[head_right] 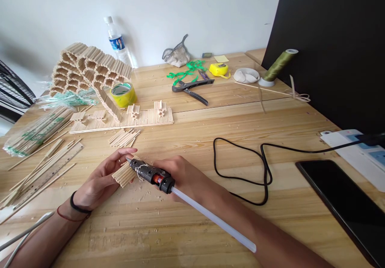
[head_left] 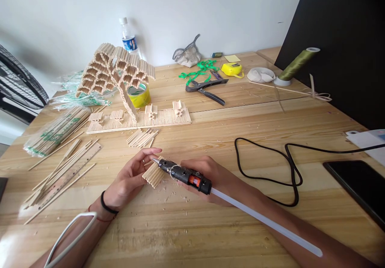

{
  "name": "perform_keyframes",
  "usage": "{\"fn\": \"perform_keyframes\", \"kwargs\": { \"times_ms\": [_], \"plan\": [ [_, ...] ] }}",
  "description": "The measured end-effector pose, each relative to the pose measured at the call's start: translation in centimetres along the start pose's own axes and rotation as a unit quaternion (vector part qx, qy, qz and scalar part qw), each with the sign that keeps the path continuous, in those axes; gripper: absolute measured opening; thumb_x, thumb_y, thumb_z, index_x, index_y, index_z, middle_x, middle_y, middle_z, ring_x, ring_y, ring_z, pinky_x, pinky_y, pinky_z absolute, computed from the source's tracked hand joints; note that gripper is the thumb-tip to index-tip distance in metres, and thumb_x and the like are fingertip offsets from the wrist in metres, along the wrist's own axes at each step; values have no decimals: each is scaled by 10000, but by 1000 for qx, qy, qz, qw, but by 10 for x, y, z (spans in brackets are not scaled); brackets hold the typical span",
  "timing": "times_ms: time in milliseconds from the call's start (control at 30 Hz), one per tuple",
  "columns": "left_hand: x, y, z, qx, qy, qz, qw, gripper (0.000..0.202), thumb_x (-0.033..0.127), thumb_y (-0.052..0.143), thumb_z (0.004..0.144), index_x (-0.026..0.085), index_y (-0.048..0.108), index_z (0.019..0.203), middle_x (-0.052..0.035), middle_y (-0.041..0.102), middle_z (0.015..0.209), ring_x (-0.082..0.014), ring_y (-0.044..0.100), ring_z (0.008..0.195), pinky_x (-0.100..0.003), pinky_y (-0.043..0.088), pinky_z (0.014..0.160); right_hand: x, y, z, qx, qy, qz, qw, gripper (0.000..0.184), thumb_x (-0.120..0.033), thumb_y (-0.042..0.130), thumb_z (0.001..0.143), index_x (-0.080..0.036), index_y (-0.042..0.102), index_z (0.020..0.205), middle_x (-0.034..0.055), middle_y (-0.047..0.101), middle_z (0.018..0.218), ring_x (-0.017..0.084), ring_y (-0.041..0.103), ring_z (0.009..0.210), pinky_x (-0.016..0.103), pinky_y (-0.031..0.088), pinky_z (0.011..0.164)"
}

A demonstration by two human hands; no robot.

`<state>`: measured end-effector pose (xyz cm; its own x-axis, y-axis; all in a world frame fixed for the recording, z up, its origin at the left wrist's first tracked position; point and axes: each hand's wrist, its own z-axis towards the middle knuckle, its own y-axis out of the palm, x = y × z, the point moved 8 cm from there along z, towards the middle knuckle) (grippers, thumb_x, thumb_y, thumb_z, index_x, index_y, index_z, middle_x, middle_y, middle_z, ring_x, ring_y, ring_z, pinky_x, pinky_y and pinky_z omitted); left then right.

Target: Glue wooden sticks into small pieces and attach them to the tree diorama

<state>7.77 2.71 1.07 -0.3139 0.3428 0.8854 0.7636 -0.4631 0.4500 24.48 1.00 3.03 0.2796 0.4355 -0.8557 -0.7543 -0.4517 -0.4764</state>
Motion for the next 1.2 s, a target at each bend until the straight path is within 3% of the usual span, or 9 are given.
{"fn": "perform_keyframes", "kwargs": {
  "times_ms": [200,567,900,1200],
  "plan": [
    [-3,0,0,-4,-10,-4,1000,535,107,762,852,242,660,1360,-77,672,1141,-202,675,994,-277,537,816,0,1,0,-6,-2,-2,1000,315,52,625,689,-221,498,781,-61,524,671,121,433,588,237,322,555],
    [-5,0,-1,-24,-6,-2,1000,530,225,796,890,243,642,1396,-71,683,1129,-191,676,1001,-272,559,852,-1,1,1,-9,-4,-4,1000,250,23,616,742,-208,542,804,-55,540,680,116,466,593,230,340,565],
    [-3,3,0,-39,-6,-7,999,509,184,766,908,239,637,1397,-81,710,1166,-177,696,993,-253,574,846,-3,0,1,-16,2,-2,1000,254,19,619,752,-208,508,779,-66,502,676,102,427,596,225,322,567],
    [-1,5,0,-37,-2,-7,999,487,245,799,902,235,665,1369,-72,725,1127,-169,695,980,-240,570,843,-1,1,1,-16,5,-6,1000,250,24,616,748,-204,524,791,-65,506,679,100,439,601,223,317,565]
  ]
}}
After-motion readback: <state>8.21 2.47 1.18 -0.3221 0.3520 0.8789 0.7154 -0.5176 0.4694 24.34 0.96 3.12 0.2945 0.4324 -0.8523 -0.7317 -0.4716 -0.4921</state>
